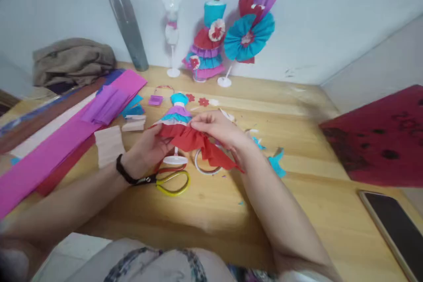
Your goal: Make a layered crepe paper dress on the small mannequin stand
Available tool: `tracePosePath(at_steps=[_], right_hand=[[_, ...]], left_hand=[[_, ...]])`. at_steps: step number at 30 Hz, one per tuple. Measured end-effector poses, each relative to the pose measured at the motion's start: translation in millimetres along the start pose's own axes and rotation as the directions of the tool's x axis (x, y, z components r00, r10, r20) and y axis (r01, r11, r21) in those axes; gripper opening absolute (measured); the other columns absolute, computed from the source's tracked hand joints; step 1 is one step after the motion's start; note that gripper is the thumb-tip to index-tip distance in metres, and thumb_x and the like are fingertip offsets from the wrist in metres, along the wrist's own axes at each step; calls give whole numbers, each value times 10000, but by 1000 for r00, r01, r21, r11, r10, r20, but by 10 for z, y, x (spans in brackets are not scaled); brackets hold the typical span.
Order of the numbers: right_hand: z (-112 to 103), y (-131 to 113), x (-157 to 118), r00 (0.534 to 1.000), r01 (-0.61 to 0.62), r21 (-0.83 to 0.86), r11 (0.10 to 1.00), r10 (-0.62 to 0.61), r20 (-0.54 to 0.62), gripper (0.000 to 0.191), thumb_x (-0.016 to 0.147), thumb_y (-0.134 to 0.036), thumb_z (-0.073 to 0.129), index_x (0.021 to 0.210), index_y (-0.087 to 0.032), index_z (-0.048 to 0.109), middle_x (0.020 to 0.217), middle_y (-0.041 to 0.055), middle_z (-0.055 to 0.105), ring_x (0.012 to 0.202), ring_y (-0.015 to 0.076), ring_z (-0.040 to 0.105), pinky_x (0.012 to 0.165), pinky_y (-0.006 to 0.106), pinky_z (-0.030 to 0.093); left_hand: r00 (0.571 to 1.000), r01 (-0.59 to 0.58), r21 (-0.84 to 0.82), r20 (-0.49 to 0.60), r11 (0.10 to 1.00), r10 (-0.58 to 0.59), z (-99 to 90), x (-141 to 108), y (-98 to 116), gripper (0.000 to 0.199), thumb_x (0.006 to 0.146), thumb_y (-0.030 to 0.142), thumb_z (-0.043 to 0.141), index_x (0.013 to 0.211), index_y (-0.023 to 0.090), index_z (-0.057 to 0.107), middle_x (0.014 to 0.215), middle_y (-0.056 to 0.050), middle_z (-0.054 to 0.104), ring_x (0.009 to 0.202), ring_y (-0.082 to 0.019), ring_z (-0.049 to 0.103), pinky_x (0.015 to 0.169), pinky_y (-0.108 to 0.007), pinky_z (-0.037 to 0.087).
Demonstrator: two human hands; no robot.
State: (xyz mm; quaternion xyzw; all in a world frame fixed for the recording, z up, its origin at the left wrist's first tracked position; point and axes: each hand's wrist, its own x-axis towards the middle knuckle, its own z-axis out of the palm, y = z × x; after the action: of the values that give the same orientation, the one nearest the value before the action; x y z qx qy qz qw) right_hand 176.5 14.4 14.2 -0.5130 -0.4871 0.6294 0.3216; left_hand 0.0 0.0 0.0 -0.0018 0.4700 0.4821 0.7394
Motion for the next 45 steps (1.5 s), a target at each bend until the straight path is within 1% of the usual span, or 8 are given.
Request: tracePosePath(at_steps=[7,13,19,22,27,30,39,45], right_hand=[[-15,39,27,1000,29,-16,999,-29,0,273,606,-390,847,749,-191,727,740,17,710,652,133,603,619,267,470],[-13,56,33,992,129,-161,978,-129,10,322,716,-371,766,984,-199,719,722,-15,650,638,130,561,611,266,437],[23,74,65,947,319,-426,847,-300,112,403,820,-375,639,1159,-163,692,686,-30,520,604,125,466,589,274,374],[32,68,74,922,386,-500,775,-334,194,446,852,-325,587,1268,-181,655,686,-30,509,599,132,456,611,282,385],[41,52,68,890,453,-676,582,-334,309,530,903,-299,560,1424,-207,558,647,-34,498,590,143,451,623,287,361],[31,53,101,889,454,-705,546,-334,314,489,918,-297,539,1394,-199,591,637,-33,494,582,140,441,625,286,354],[-25,-26,255,933,355,-721,595,-280,228,451,858,-370,588,1228,-135,694,644,-23,531,570,130,436,572,267,336],[116,-35,209,945,229,-862,452,-314,87,307,815,-363,644,1057,-202,742,659,0,626,592,158,535,579,273,349]], left_hand=[[999,-29,-63,-41,998,26,60,-57,21,356,1012,153,399,703,154,575,632,-15,633,573,-121,621,594,-241,525],[999,-11,-86,-47,996,7,40,-52,13,338,1010,170,408,713,162,571,636,-16,637,582,-124,626,603,-253,534],[997,7,-116,-82,993,-17,17,-47,9,340,1015,192,403,728,155,580,651,-32,628,590,-125,602,598,-248,506],[997,12,-123,-70,992,-21,20,-50,16,361,1018,181,407,690,156,554,595,-2,575,533,-100,553,559,-223,467],[997,19,-113,-68,993,-26,24,-44,18,355,1013,176,430,681,151,554,587,0,566,515,-101,545,504,-219,417],[997,13,-120,-75,993,-22,20,-24,14,324,1002,163,453,696,151,558,597,1,572,517,-99,545,503,-213,414],[998,-3,-148,-62,989,-6,17,-2,47,316,989,106,449,696,137,563,626,-10,606,560,-93,577,560,-193,453],[997,2,-149,-70,989,-12,-7,9,45,302,986,133,463,711,137,585,631,-18,617,562,-103,580,557,-205,462]])
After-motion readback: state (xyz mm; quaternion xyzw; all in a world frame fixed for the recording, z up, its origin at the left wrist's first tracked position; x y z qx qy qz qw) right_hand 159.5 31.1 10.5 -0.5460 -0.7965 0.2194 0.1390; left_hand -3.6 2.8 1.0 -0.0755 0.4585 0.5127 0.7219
